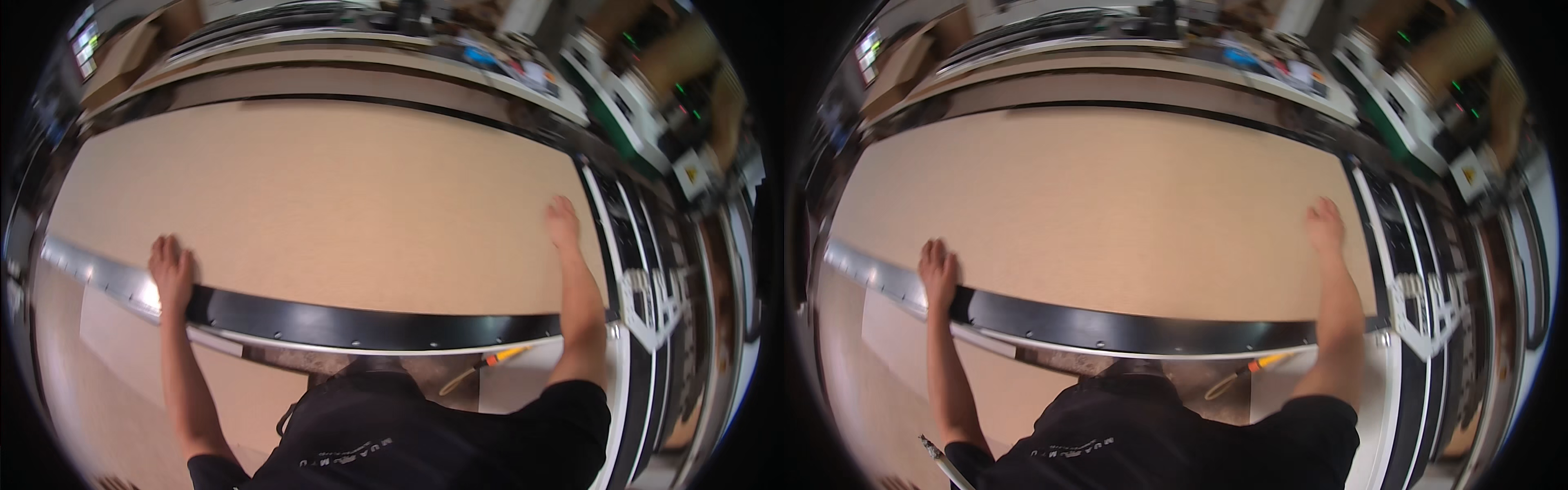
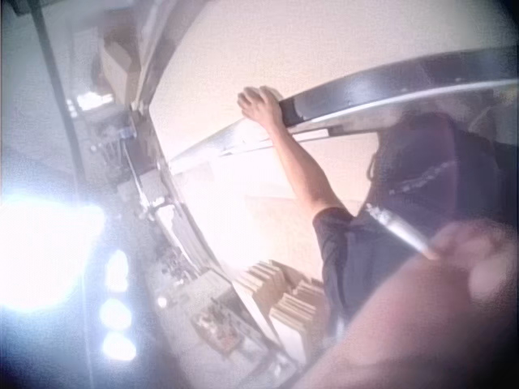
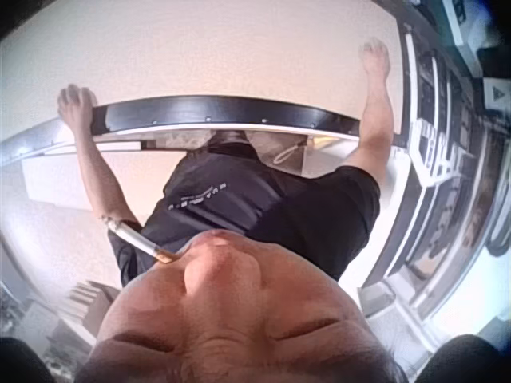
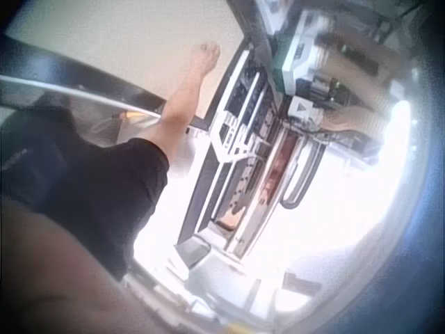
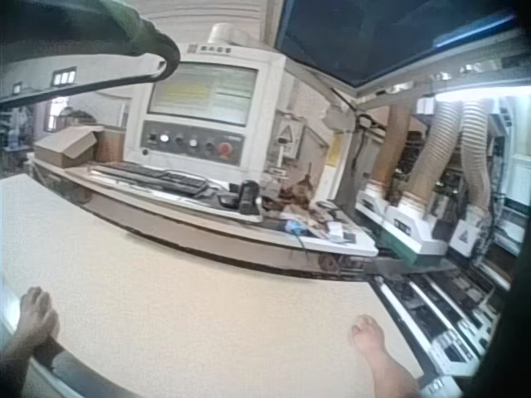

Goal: The person places large wood panels onto a CNC cutting machine, aligns them, and uses a handheld tool to guide the cutting process. After cutting, the person removes the panels and stacks them on the floor.

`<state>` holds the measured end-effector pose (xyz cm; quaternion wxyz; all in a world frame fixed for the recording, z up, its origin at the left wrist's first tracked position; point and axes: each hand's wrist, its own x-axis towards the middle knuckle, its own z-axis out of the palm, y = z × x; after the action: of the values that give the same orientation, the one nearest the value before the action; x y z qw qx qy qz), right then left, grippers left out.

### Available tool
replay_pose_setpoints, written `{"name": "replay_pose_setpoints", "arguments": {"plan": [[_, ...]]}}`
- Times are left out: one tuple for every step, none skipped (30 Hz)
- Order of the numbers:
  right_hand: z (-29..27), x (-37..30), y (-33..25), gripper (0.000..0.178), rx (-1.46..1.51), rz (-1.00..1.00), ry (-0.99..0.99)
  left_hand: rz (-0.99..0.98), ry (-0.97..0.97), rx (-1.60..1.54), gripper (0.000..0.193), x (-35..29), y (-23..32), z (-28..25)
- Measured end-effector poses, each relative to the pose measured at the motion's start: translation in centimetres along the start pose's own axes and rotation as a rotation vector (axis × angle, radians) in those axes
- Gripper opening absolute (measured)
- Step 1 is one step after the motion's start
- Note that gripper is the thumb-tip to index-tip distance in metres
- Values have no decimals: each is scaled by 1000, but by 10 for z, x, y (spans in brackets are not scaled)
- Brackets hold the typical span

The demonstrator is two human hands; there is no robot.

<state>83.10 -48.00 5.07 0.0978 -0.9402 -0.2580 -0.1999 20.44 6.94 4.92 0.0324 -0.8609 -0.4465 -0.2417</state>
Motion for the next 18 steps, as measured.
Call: {"name": "replay_pose_setpoints", "arguments": {"plan": [[-4,4,-5,46,36,-34,-20,24,-39,-2,51,4,-2,2],[-10,9,-10,46,-10,38,-34,3,-74,62,52,3,0,2],[-12,12,-15,46,-13,97,-71,-80,-165,164,54,7,0,3],[-13,17,-20,45,-21,86,-46,-39,-153,127,55,10,3,5],[-16,23,-21,45,-14,122,-75,-62,-182,152,56,10,7,5],[-17,29,-21,45,-14,124,-78,-79,-199,177,57,12,12,8],[-17,34,-20,45,-9,126,-83,-83,-213,185,57,15,18,9],[-16,38,-16,45,-17,133,-94,-80,-221,192,58,17,25,10],[-15,45,-12,45,-20,140,-103,-73,-221,202,58,21,34,13],[-12,52,-8,45,-17,137,-106,-40,-223,206,57,25,42,14],[-10,57,-3,45,-24,143,-110,-2,-224,217,57,29,51,14],[-7,64,3,44,-26,140,-109,36,-223,228,57,32,60,14],[-5,71,8,44,-29,147,-106,88,-230,218,57,35,69,14],[-2,78,14,44,-20,146,-107,139,-228,210,56,39,79,14],[2,86,21,44,-13,155,-111,194,-218,196,56,41,88,13],[6,93,28,44,-2,169,-117,227,-227,187,55,42,98,11],[10,100,38,44,-1,163,-119,244,-240,172,55,43,108,10],[16,106,49,44,2,161,-124,271,-245,156,55,44,119,9]]}}
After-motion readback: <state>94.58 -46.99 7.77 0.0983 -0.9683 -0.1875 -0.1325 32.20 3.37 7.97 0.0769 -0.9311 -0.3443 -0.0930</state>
